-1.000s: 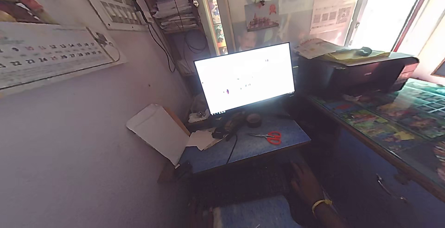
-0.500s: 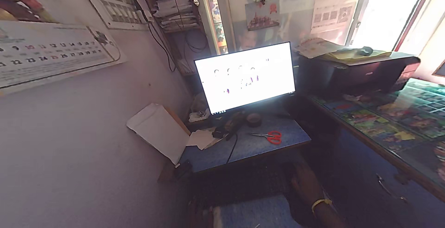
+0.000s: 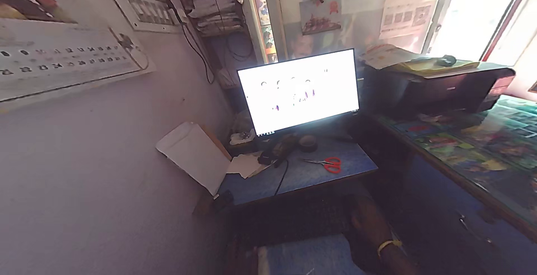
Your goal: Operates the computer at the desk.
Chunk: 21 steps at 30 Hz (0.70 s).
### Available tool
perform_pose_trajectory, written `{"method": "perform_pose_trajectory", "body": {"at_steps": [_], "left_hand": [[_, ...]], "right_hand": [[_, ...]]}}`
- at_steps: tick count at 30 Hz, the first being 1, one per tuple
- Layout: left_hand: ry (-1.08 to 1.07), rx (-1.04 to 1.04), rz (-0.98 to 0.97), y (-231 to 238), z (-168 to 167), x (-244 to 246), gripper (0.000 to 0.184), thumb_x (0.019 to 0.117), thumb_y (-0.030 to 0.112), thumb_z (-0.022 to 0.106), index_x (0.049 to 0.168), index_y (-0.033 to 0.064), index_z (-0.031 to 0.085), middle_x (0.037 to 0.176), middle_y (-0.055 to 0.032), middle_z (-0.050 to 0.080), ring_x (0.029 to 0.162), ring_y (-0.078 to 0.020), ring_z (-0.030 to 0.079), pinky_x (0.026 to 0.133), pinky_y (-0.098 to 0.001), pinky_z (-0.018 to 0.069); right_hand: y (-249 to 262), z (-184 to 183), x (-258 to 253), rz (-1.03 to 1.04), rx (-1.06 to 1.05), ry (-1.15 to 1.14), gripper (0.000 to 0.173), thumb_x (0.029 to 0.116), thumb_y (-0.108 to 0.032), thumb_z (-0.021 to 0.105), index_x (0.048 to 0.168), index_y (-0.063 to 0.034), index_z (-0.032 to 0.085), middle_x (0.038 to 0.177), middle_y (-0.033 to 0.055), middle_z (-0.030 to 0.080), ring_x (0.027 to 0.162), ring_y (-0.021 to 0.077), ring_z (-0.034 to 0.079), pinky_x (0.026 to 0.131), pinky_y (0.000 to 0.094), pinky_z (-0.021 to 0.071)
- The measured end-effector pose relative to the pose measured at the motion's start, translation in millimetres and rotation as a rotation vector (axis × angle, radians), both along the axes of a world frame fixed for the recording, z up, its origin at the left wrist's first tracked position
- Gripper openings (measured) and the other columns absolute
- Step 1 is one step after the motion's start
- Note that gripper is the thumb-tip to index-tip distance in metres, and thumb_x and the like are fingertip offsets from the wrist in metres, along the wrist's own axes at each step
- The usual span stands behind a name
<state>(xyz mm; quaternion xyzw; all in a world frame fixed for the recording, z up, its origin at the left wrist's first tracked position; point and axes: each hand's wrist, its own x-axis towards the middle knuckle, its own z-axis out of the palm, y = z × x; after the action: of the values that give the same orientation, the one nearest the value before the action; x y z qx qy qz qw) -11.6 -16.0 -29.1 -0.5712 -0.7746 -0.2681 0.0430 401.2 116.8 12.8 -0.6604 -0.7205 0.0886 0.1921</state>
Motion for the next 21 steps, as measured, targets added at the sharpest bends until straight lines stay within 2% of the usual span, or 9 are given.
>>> {"method": "perform_pose_trajectory", "body": {"at_steps": [5, 7, 9, 12, 15, 18, 21], "left_hand": [[-0.001, 0.065, 0.044, -5.7, 2.1, 5.0, 0.060, 0.1037, 0.048, 0.050, 0.139, -0.0001, 0.060, 0.156, -0.0253, 0.044, 0.143, -0.0423, 0.045, 0.117, -0.0547, 0.0378], [0.016, -0.012, 0.064, -2.8, 7.7, 3.6, 0.057, 0.1038, 0.050, 0.047, 0.136, 0.0056, 0.063, 0.154, -0.0209, 0.049, 0.142, -0.0395, 0.046, 0.116, -0.0539, 0.0390], [0.051, -0.140, 0.076, 2.9, 12.1, 1.5, 0.059, 0.1033, 0.052, 0.042, 0.135, 0.0079, 0.065, 0.150, -0.0206, 0.053, 0.139, -0.0402, 0.049, 0.113, -0.0560, 0.0407], [0.008, -0.162, 0.091, 5.5, 14.1, 2.6, 0.060, 0.1025, 0.049, 0.045, 0.135, 0.0021, 0.064, 0.153, -0.0241, 0.048, 0.141, -0.0428, 0.046, 0.116, -0.0557, 0.0375], [-0.018, -0.196, 0.082, 4.1, 22.4, 6.7, 0.062, 0.1043, 0.048, 0.042, 0.138, 0.0001, 0.060, 0.154, -0.0268, 0.045, 0.143, -0.0445, 0.044, 0.118, -0.0551, 0.0360], [0.021, -0.098, 0.092, 6.5, 11.5, 3.8, 0.063, 0.1034, 0.049, 0.041, 0.135, -0.0003, 0.063, 0.152, -0.0270, 0.048, 0.140, -0.0442, 0.048, 0.115, -0.0549, 0.0397], [0.016, -0.081, 0.089, 6.9, 8.5, 2.0, 0.063, 0.1032, 0.050, 0.040, 0.139, 0.0015, 0.060, 0.154, -0.0272, 0.045, 0.142, -0.0430, 0.046, 0.116, -0.0546, 0.0383]], "right_hand": [[4.5, -1.7, -1.1, 0.002, 0.017, -0.035, 0.057, 0.0936, -0.035, 0.059, 0.146, -0.0134, 0.056, 0.149, 0.0120, 0.055, 0.139, 0.0303, 0.051, 0.116, 0.0491, 0.0418], [5.2, -2.5, -1.6, 0.006, 0.037, -0.033, 0.057, 0.0936, -0.032, 0.060, 0.147, -0.0119, 0.056, 0.151, 0.0123, 0.053, 0.141, 0.0312, 0.050, 0.117, 0.0497, 0.0405], [4.8, -1.2, -1.6, 0.002, 0.046, -0.008, 0.057, 0.0939, -0.029, 0.059, 0.148, -0.0119, 0.054, 0.154, 0.0121, 0.050, 0.143, 0.0324, 0.047, 0.118, 0.0509, 0.0396], [3.5, -1.7, -1.2, 0.015, 0.061, -0.012, 0.057, 0.0966, -0.028, 0.060, 0.150, -0.0088, 0.052, 0.156, 0.0188, 0.047, 0.144, 0.0380, 0.045, 0.117, 0.0534, 0.0393], [1.0, 0.3, -2.2, 0.010, -0.002, -0.092, 0.053, 0.1012, -0.037, 0.055, 0.147, -0.0098, 0.056, 0.154, 0.0228, 0.048, 0.142, 0.0395, 0.048, 0.115, 0.0537, 0.0416], [1.1, -4.9, -1.1, 0.058, 0.062, -0.114, 0.051, 0.1013, -0.039, 0.053, 0.145, -0.0131, 0.059, 0.150, 0.0196, 0.054, 0.137, 0.0373, 0.054, 0.111, 0.0539, 0.0460], [-1.0, -8.3, -0.4, 0.111, 0.152, -0.086, 0.049, 0.0996, -0.034, 0.055, 0.144, -0.0149, 0.060, 0.151, 0.0159, 0.054, 0.139, 0.0360, 0.053, 0.112, 0.0537, 0.0449]]}}
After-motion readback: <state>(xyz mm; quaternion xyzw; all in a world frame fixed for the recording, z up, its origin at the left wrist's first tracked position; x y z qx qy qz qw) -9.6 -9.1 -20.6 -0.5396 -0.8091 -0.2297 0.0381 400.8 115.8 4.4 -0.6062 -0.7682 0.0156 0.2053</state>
